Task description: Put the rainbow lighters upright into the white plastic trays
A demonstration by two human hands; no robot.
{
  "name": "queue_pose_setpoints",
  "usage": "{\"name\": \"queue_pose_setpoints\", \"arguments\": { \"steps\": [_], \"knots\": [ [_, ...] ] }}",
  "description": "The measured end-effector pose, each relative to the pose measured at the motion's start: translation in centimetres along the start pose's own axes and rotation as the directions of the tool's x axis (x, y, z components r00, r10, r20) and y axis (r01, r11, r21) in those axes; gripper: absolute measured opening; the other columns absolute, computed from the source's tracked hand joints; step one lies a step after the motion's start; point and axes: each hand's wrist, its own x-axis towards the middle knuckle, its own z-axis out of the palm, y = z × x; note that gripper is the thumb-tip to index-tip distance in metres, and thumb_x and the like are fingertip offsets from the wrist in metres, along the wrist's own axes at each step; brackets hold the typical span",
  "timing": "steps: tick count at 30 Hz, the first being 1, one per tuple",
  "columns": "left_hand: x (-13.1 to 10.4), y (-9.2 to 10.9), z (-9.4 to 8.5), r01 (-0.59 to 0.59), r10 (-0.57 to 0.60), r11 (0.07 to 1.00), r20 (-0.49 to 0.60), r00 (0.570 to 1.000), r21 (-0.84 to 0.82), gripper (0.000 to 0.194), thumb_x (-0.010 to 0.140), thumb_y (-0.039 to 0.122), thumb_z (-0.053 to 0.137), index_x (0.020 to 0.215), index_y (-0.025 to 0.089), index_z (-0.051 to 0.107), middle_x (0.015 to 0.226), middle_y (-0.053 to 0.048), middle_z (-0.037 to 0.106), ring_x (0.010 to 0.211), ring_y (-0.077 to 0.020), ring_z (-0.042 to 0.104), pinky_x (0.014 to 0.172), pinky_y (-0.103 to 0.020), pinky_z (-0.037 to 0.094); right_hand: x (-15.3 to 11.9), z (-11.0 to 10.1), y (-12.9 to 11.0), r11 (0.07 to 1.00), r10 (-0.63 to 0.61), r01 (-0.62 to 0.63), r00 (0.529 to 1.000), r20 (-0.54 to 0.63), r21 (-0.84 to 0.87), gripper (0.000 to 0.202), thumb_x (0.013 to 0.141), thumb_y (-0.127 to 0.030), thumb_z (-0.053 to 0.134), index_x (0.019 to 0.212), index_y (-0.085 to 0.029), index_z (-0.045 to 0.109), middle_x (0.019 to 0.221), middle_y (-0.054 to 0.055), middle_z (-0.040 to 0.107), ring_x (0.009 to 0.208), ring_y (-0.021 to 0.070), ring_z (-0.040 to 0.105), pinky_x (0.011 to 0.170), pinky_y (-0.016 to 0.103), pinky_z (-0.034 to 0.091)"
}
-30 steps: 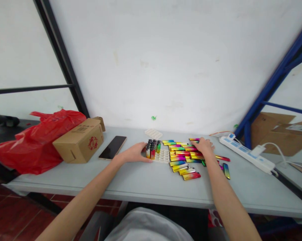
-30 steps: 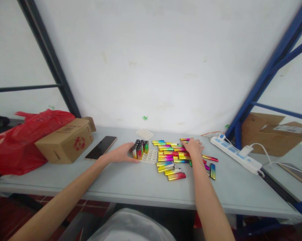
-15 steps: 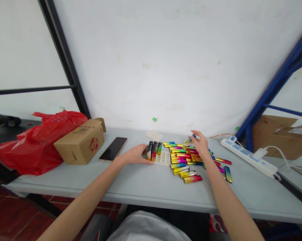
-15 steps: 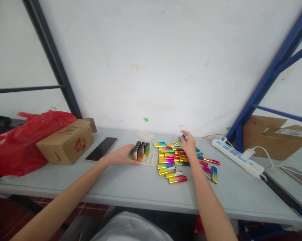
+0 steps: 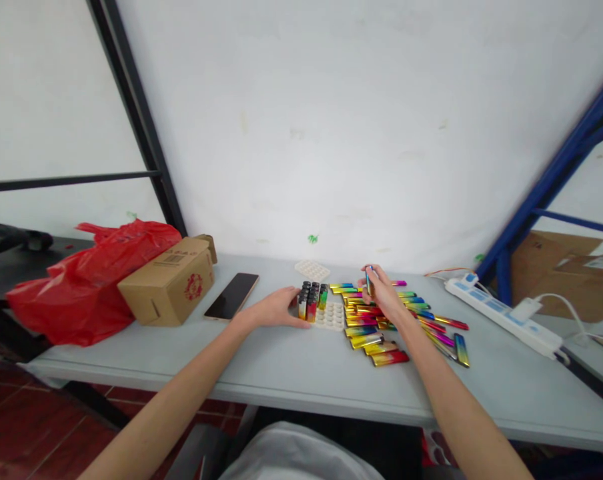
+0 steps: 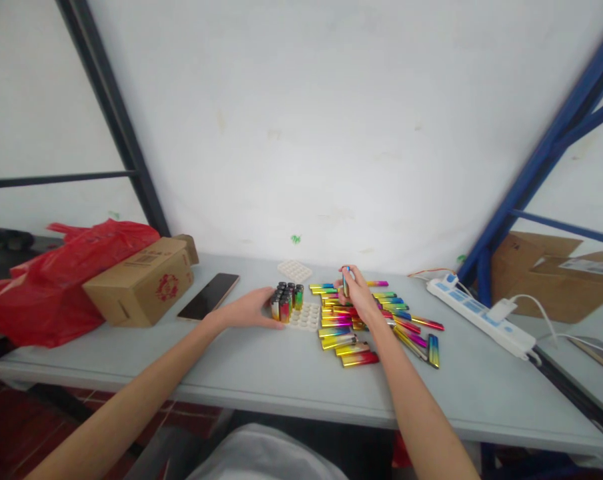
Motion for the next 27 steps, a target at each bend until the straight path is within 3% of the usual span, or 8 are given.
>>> {"name": "queue_pose_setpoints", "arguments": {
  "steps": [3, 6, 10, 12, 16, 21, 27],
  "knots": [
    [0.0, 0.0, 0.1, 0.01, -0.01, 1.0, -0.011, 1.0, -0.015, 0.077, 0.065, 0.079, 0.079, 0.111, 0.019, 0.065, 0.107, -0.01, 0.071, 0.092, -0.029, 0.065, 0.082, -0.037, 0.051, -0.1, 0.7, 0.3, 0.977, -0.02, 0.015, 1.0, -0.02, -0.214, 0.053, 0.083, -0.077, 0.063, 0.094, -0.026, 0.055, 0.054, -0.012, 0.042, 0.039, 0.0084, 0.027, 0.038, 0.02, 0.022],
    [0.0, 0.0, 0.1, 0.01, -0.01, 1.0, -0.016, 1.0, -0.021, 0.076, 0.065, 0.079, 0.079, 0.11, 0.02, 0.065, 0.106, -0.009, 0.071, 0.091, -0.0287, 0.065, 0.081, -0.037, 0.051, -0.1, 0.9, 0.3, 0.87, -0.192, 0.144, 0.98, -0.056, -0.472, 0.059, 0.086, -0.081, 0.053, 0.07, -0.025, 0.046, 0.052, -0.007, 0.038, 0.047, 0.0122, 0.034, 0.045, 0.025, 0.028],
    [0.1, -0.1, 0.1, 0.005, -0.005, 1.0, -0.009, 1.0, -0.025, 0.079, 0.064, 0.081, 0.079, 0.113, 0.02, 0.065, 0.107, -0.009, 0.071, 0.093, -0.0297, 0.065, 0.081, -0.037, 0.052, -0.5, 1.3, -0.3, 0.707, -0.364, 0.23, 0.929, -0.065, -0.669, 0.06, 0.09, -0.076, 0.046, 0.059, -0.026, 0.034, 0.054, -0.004, 0.035, 0.057, 0.0144, 0.036, 0.055, 0.029, 0.029],
    [0.1, -0.2, 0.1, 0.006, -0.006, 1.0, -0.003, 1.0, -0.029, 0.08, 0.064, 0.081, 0.078, 0.114, 0.019, 0.065, 0.108, -0.01, 0.071, 0.094, -0.0298, 0.065, 0.082, -0.037, 0.052, -1.0, 1.8, -0.6, 0.672, -0.38, 0.233, 0.923, -0.057, -0.703, 0.056, 0.09, -0.07, 0.048, 0.058, -0.026, 0.034, 0.054, -0.004, 0.035, 0.057, 0.0147, 0.036, 0.056, 0.03, 0.027],
    [0.1, -0.2, 0.2, 0.002, -0.003, 1.0, -0.015, 1.0, -0.031, 0.078, 0.065, 0.079, 0.079, 0.112, 0.019, 0.065, 0.107, -0.01, 0.071, 0.093, -0.0294, 0.065, 0.082, -0.037, 0.051, -2.2, 3.4, -1.1, 0.703, -0.373, 0.249, 0.927, -0.048, -0.666, 0.046, 0.092, -0.056, 0.044, 0.059, -0.025, 0.039, 0.054, -0.003, 0.041, 0.057, 0.0157, 0.042, 0.058, 0.03, 0.03],
    [0.1, 0.0, 0.1, 0.004, -0.004, 1.0, -0.008, 1.0, -0.015, 0.074, 0.064, 0.078, 0.08, 0.107, 0.019, 0.065, 0.104, -0.009, 0.071, 0.091, -0.0289, 0.065, 0.081, -0.037, 0.051, -3.2, 5.0, -1.1, 0.707, -0.376, 0.292, 0.927, 0.007, -0.644, 0.051, 0.095, -0.061, 0.048, 0.061, -0.024, 0.038, 0.055, -0.004, 0.039, 0.057, 0.0143, 0.038, 0.057, 0.029, 0.028],
    [0.2, -0.2, 0.2, -0.012, 0.012, 1.0, -0.012, 1.0, -0.01, 0.075, 0.065, 0.079, 0.079, 0.108, 0.019, 0.065, 0.106, -0.01, 0.071, 0.093, -0.0296, 0.065, 0.081, -0.037, 0.05, -3.1, 5.2, -0.5, 0.686, -0.357, 0.302, 0.933, 0.055, -0.662, 0.049, 0.095, -0.058, 0.046, 0.06, -0.025, 0.038, 0.055, -0.003, 0.04, 0.057, 0.0158, 0.04, 0.056, 0.03, 0.029]
  ]
}}
